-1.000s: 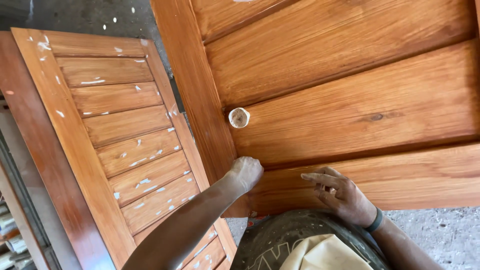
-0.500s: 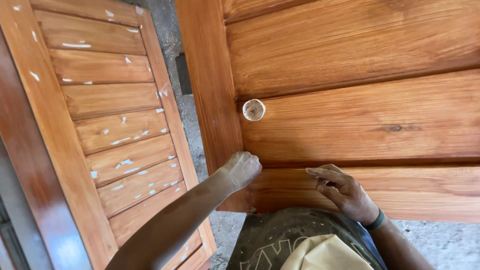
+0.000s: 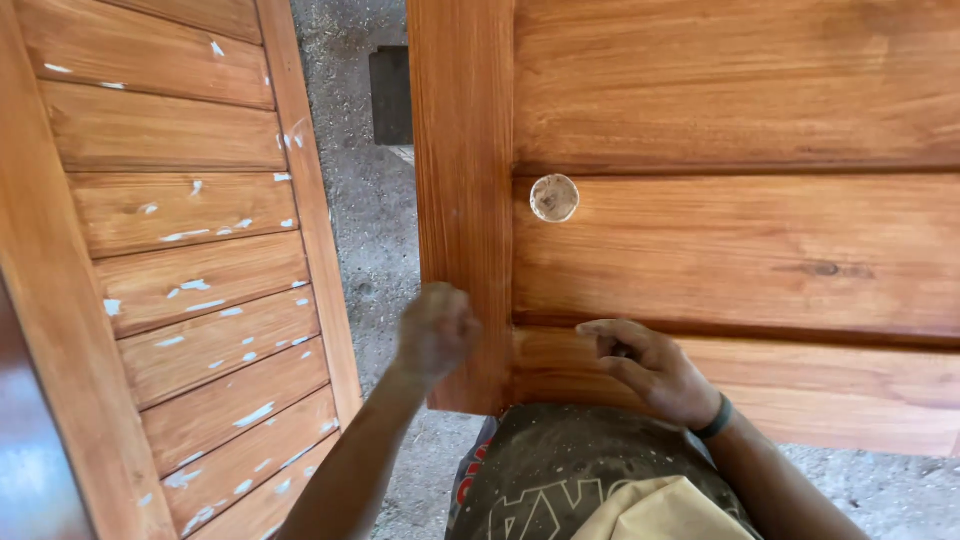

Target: Applying wood filler to cracks and imperfections on a wooden door panel using fingers

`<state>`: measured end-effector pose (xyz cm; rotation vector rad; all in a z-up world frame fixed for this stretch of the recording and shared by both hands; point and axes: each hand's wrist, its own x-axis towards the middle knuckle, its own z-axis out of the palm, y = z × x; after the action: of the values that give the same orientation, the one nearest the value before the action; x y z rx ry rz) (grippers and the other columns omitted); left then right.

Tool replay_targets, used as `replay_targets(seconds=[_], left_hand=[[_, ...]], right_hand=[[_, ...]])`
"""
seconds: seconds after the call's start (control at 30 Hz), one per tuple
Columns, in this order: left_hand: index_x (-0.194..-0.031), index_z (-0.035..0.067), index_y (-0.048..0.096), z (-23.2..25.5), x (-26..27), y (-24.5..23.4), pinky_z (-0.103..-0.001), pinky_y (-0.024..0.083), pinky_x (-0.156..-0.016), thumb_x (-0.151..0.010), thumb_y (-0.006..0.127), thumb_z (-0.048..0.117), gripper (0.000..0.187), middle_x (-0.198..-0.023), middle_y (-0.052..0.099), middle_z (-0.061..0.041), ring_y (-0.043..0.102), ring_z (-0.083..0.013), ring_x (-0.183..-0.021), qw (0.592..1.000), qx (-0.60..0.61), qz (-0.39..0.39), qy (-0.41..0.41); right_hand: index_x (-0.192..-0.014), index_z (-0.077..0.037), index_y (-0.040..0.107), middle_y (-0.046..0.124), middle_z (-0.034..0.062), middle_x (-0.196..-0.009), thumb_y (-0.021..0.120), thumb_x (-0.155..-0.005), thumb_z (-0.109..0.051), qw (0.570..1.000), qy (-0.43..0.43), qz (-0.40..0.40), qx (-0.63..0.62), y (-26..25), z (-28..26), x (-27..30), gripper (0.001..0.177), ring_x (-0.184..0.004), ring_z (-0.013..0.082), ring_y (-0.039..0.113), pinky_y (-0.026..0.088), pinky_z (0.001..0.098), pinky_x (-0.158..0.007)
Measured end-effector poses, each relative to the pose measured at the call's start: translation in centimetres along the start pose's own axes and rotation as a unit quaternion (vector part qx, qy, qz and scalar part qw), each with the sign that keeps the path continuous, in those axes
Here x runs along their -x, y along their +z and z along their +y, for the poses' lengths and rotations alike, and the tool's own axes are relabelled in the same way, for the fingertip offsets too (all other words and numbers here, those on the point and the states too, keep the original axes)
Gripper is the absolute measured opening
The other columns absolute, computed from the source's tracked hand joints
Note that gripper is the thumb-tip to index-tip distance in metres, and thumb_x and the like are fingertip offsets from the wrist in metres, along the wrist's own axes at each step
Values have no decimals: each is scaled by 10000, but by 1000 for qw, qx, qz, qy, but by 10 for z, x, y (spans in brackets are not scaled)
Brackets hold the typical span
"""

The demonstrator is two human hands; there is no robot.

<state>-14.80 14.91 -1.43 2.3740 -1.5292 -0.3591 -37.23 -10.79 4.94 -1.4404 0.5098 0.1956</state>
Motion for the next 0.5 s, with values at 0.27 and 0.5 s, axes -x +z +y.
replay_targets(seconds=[0.27, 0.5], left_hand=[[-1066, 93, 543, -9, 8, 28, -468, 525, -654, -1057, 451, 448, 367, -856, 510, -114, 606, -342, -778, 921, 139, 200, -305], [-1069, 57, 583, -13, 2, 22, -480, 498, -665, -1049, 459, 424, 388, -814, 506, -111, 584, -366, -756, 934, 107, 217, -265]], right_hand=[[-1416, 24, 500, 613, 52, -693, 583, -866, -138, 969, 154, -187, -57, 35, -6, -62, 579, -571, 128, 517, 392, 252, -527], [-1400, -118, 548, 682, 33, -660, 605, -817, -247, 953, 225, -199, 50, 48, -11, -76, 599, -583, 153, 620, 457, 286, -569]])
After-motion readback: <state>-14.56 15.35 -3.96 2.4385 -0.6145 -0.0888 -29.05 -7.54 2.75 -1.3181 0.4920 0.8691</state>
